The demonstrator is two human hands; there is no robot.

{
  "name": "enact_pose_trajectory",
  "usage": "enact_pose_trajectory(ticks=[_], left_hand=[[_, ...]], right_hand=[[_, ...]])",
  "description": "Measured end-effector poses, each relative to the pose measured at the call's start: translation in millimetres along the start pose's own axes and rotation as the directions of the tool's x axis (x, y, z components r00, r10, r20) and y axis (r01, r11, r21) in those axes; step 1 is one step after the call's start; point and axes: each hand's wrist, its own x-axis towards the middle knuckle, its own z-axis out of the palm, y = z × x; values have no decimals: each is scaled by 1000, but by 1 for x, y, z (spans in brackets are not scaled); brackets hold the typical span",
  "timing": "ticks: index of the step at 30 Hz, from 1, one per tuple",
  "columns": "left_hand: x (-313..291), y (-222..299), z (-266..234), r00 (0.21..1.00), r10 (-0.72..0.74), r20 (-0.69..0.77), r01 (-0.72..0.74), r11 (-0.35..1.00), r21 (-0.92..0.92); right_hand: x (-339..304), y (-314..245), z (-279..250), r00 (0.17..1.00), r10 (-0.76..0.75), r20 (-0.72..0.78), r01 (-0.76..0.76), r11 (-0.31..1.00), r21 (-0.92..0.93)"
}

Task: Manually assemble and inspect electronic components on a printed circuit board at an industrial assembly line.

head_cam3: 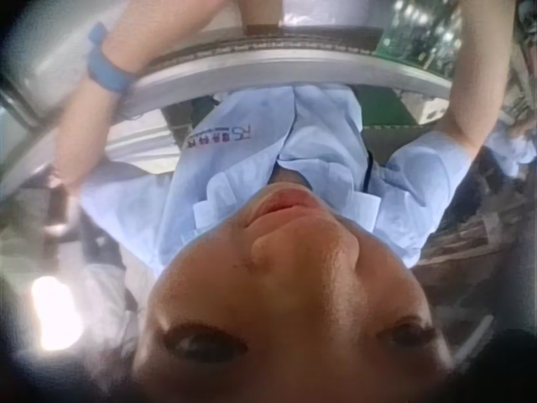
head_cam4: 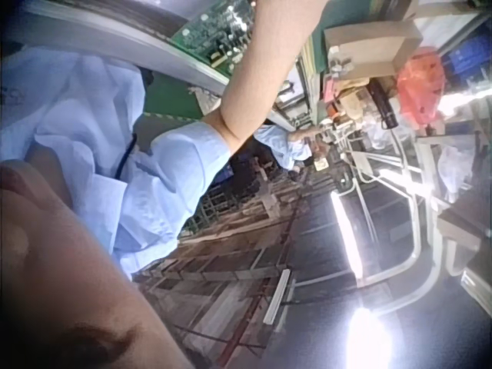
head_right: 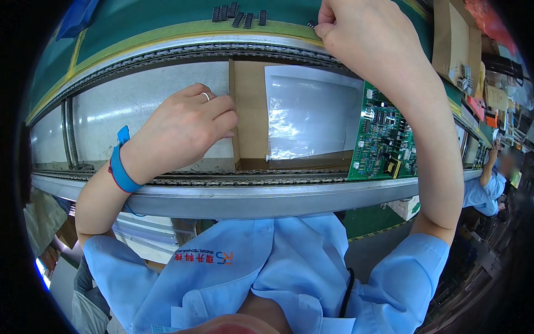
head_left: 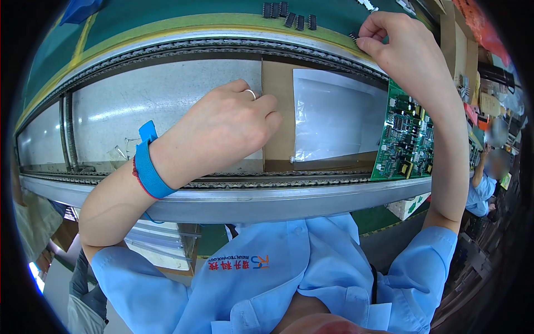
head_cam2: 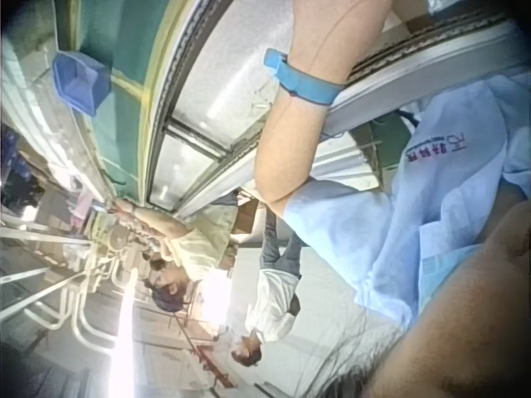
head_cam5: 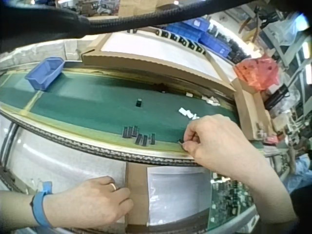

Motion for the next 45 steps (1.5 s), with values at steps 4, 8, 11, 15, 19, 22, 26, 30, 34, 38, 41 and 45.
enact_pose_trajectory(ticks=[4,8,11,15,19,22,26,30,34,38,41,45], left_hand=[[1,0,3,1000,5,-11,-5,1000,-2],[3,-3,-1,1000,19,-13,-20,998,-55],[5,-3,-6,1000,0,5,0,995,-97],[4,0,-11,999,-16,37,20,995,-99],[10,1,-2,998,-43,44,49,988,-146],[14,7,-2,999,-30,15,31,992,-125],[15,12,-4,997,-50,62,57,992,-116],[12,12,-6,995,-68,79,77,990,-118],[11,10,-5,995,-65,78,73,991,-110],[10,10,-3,992,-60,111,75,988,-135],[6,10,-4,990,-64,124,80,988,-132],[13,9,-3,991,-35,127,48,993,-104]], right_hand=[[6,-19,-14,989,71,131,-58,994,-97],[0,-30,-35,975,142,173,-138,990,-38],[-27,-13,-47,936,324,138,-340,934,109],[-110,47,-31,968,252,2,-238,911,338],[-177,41,-6,808,564,172,-563,651,508],[-204,23,9,766,613,192,-610,600,518],[-208,12,24,763,636,116,-591,614,523],[-204,12,22,771,631,87,-603,678,421],[-202,9,22,746,662,80,-637,672,377],[-198,7,28,768,636,79,-624,714,319],[-191,5,23,763,635,123,-643,722,257],[-188,11,14,741,646,185,-672,719,180]])
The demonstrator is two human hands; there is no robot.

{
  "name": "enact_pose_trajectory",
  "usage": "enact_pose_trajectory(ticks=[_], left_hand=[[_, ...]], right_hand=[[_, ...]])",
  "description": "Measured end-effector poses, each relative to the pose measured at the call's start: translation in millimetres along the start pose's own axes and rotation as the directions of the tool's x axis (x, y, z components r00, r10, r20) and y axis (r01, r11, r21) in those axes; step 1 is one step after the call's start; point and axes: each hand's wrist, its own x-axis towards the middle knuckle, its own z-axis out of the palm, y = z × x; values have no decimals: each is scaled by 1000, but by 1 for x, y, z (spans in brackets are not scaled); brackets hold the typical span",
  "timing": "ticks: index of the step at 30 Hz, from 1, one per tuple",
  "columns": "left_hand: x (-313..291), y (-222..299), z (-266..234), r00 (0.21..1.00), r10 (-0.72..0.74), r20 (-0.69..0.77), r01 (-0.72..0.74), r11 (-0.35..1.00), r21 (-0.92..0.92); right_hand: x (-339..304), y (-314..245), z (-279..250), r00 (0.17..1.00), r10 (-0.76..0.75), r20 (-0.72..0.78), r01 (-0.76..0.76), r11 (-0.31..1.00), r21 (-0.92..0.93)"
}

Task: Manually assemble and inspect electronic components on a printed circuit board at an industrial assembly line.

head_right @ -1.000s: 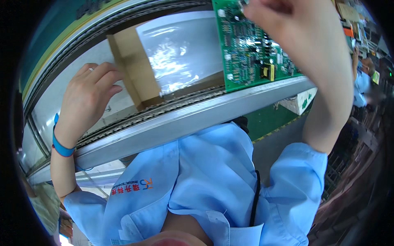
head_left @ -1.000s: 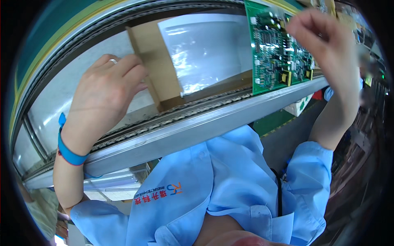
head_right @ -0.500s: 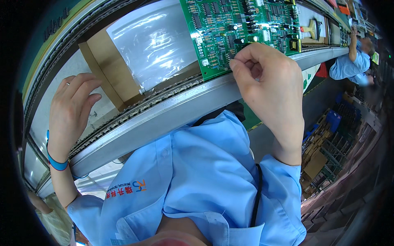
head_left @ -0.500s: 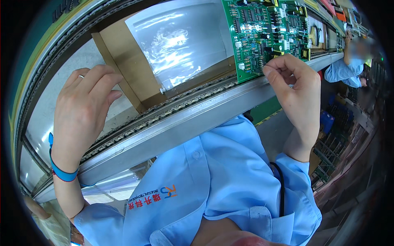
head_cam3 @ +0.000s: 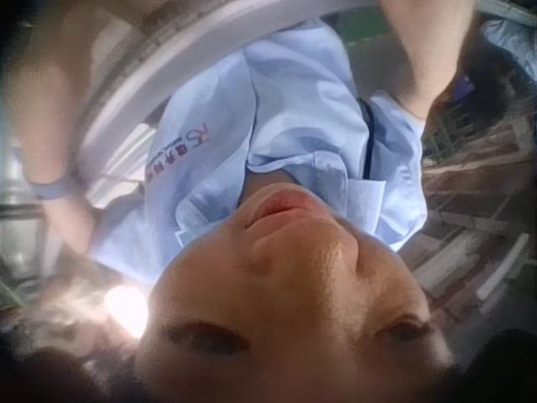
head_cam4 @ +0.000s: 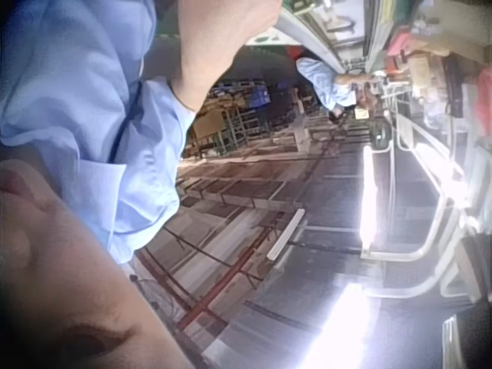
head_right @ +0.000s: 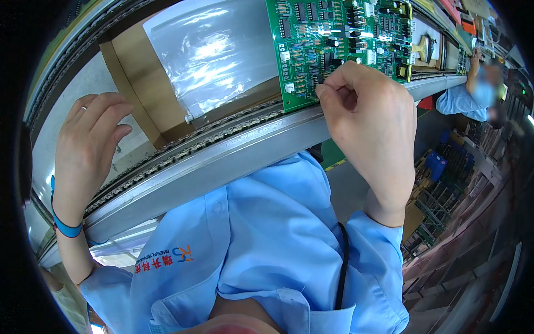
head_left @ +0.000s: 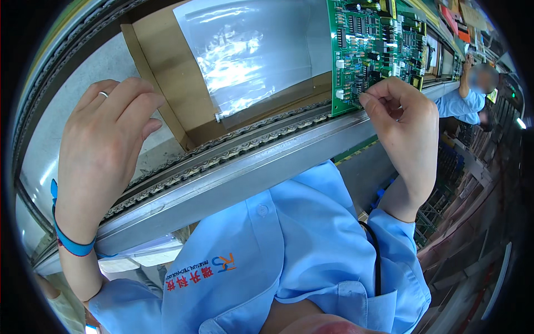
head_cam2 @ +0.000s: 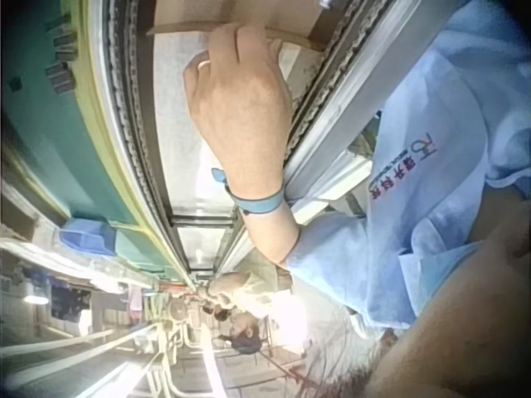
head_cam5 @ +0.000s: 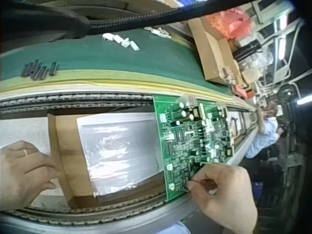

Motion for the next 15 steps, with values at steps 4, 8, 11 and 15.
enact_pose_trajectory(ticks=[4,8,11,15], left_hand=[[-4,-2,3,1000,-14,3,14,1000,-8],[-6,-1,5,1000,-25,11,25,1000,2],[-7,-1,4,999,-29,26,29,1000,3],[-7,-1,4,999,-23,36,23,1000,4]], right_hand=[[7,-3,0,998,-35,50,37,998,-46],[5,-1,4,999,-26,37,25,999,41],[3,-3,4,996,77,55,-83,988,127],[6,-4,1,989,101,106,-115,984,134]])
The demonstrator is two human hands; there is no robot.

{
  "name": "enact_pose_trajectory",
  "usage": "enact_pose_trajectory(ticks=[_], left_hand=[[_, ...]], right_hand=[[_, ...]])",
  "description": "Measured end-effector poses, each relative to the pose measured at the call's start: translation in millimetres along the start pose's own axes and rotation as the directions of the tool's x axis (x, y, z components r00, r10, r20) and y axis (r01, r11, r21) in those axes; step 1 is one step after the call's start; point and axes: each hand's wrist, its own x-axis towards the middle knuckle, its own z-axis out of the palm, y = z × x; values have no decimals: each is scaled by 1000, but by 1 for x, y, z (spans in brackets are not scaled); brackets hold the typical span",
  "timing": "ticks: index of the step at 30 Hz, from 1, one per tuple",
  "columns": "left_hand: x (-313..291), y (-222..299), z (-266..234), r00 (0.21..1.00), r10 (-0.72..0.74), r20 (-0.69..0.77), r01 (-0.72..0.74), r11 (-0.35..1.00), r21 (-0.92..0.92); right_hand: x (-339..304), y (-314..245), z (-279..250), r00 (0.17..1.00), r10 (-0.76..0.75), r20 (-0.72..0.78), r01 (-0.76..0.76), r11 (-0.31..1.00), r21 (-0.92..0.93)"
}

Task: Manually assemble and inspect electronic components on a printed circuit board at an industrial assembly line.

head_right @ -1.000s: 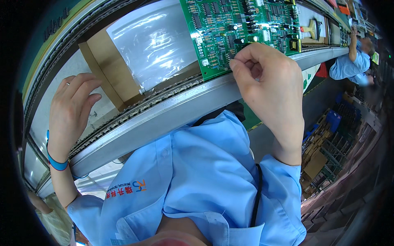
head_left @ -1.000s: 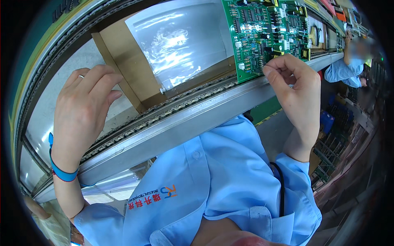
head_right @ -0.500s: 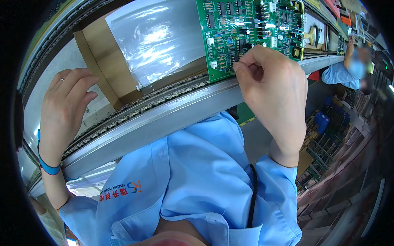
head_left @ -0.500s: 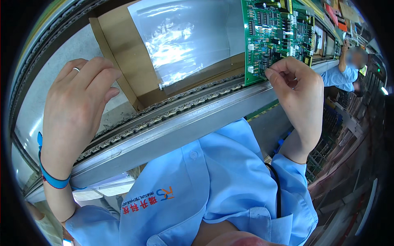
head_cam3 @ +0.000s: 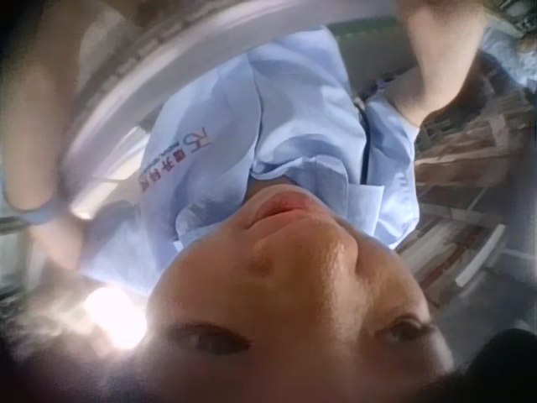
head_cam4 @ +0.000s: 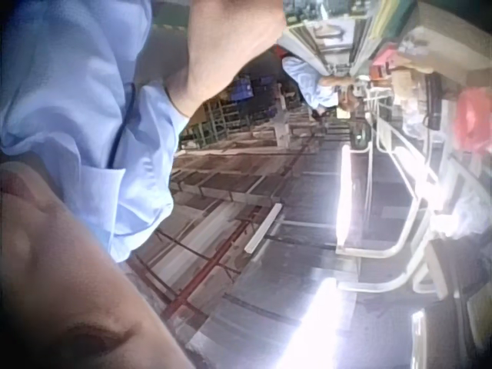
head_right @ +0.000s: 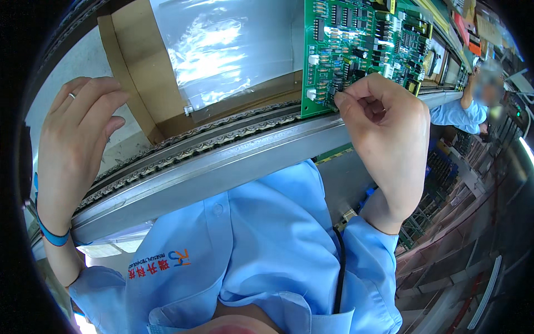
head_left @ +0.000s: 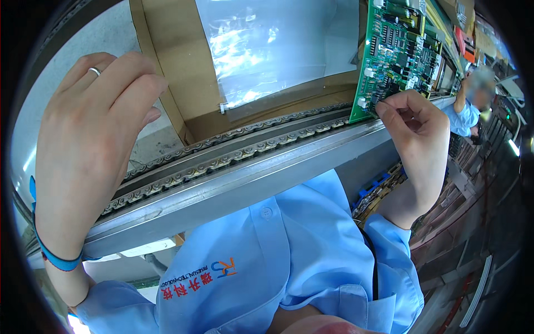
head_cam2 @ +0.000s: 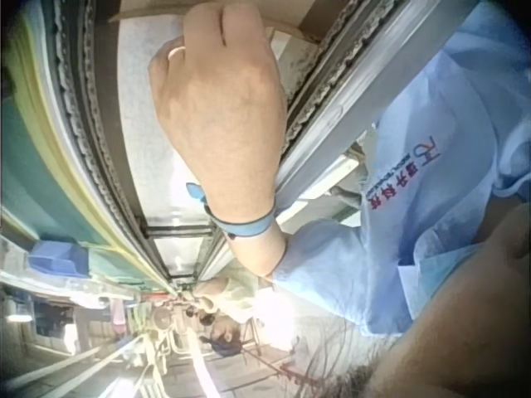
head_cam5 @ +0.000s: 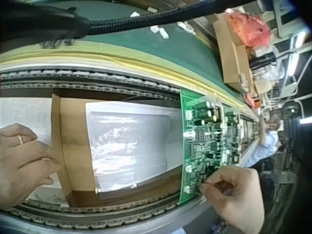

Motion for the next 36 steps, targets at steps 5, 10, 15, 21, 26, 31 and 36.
enact_pose_trajectory(ticks=[5,10,15,21,26,31,36], left_hand=[[-1,0,0,1000,-6,18,5,1000,21],[-1,0,1,999,-5,41,3,999,40],[-1,-1,0,999,4,38,-6,999,52],[0,1,-2,1000,-9,25,9,999,34],[-1,-1,-5,1000,-21,10,21,999,35],[3,-2,-7,1000,-18,5,18,999,39],[4,-3,-10,997,-44,-63,44,999,0]], right_hand=[[5,-7,-4,999,-27,40,31,994,-104],[10,-3,-5,996,-35,88,47,988,-145],[10,3,-3,996,-69,61,74,995,-74],[4,-1,-3,990,-144,-4,139,962,-235],[-13,8,-5,971,-200,-130,198,980,-24],[-24,29,7,942,-300,-149,302,953,-13],[-27,41,15,893,-391,-223,374,920,-116]])
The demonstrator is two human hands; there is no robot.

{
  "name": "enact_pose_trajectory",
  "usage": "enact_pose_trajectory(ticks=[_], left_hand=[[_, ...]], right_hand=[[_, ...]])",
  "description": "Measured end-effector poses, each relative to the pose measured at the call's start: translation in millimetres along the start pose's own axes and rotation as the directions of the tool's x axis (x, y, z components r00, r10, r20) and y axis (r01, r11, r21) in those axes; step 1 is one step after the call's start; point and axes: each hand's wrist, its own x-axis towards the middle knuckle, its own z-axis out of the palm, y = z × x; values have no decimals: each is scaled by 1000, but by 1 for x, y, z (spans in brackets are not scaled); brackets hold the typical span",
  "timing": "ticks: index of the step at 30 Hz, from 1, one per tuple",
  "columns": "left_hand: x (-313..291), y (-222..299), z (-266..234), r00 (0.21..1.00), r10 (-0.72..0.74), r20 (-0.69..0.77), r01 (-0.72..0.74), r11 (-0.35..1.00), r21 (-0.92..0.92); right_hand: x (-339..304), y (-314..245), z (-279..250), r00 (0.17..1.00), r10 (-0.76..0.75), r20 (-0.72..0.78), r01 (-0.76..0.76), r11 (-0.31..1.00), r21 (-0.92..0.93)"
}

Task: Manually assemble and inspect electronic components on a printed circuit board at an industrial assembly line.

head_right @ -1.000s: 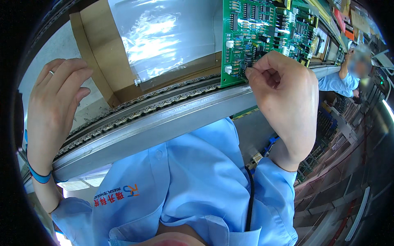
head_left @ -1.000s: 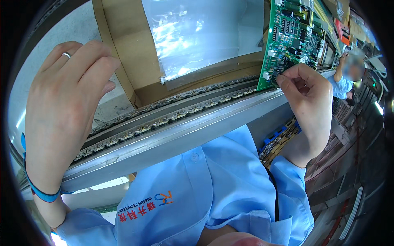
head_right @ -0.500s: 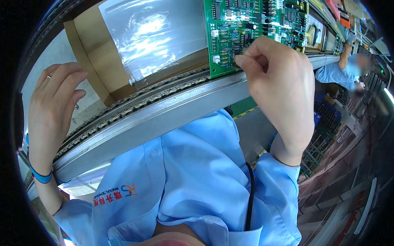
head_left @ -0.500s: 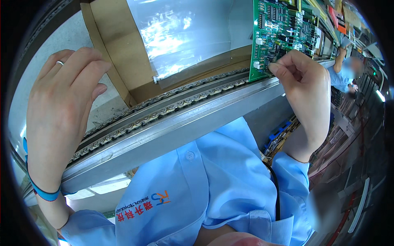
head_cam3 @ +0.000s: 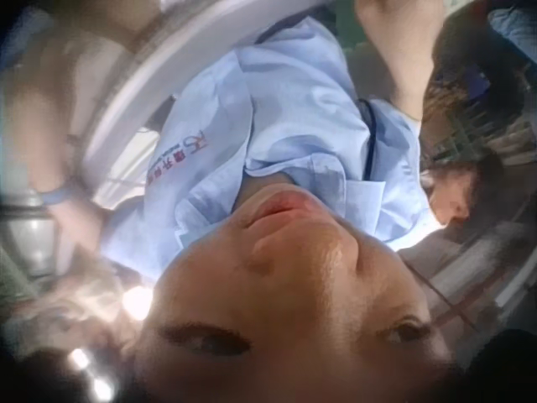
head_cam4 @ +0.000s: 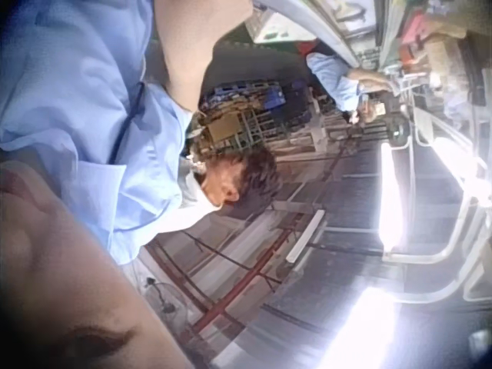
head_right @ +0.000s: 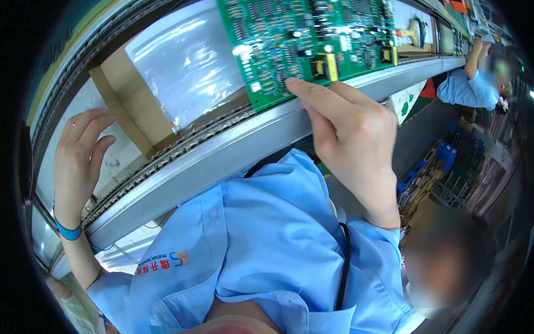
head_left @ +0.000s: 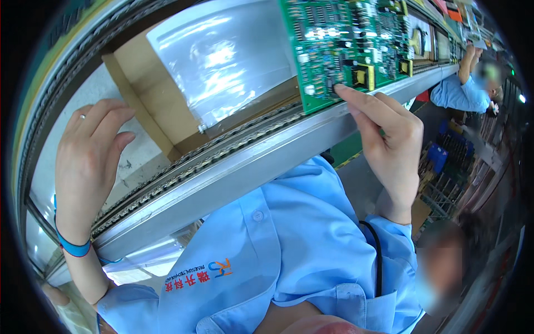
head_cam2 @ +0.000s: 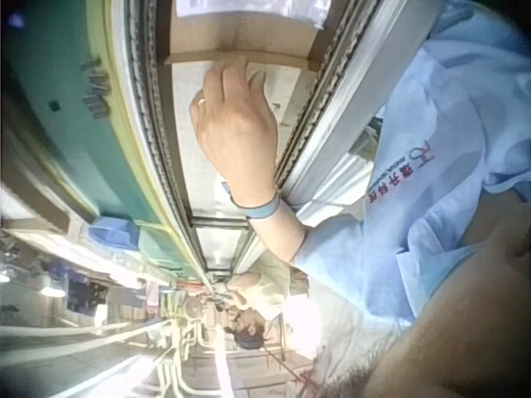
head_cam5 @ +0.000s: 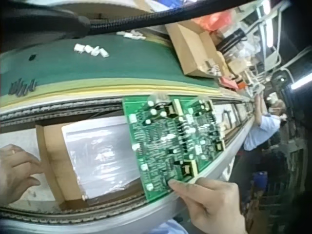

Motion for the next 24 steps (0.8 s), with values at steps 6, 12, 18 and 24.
enact_pose_trajectory(ticks=[6,12,18,24], left_hand=[[7,-3,-4,997,-79,13,79,996,-41],[8,-10,-6,980,-193,44,195,980,-51],[16,-10,0,981,-193,0,193,979,-63],[21,-12,4,974,-228,15,228,970,-79]], right_hand=[[-6,14,14,984,-107,-145,102,994,-44],[-8,30,10,945,-187,-269,177,982,-64],[-19,76,-7,840,246,-483,-118,953,279],[-16,91,2,846,267,-461,-108,933,342]])
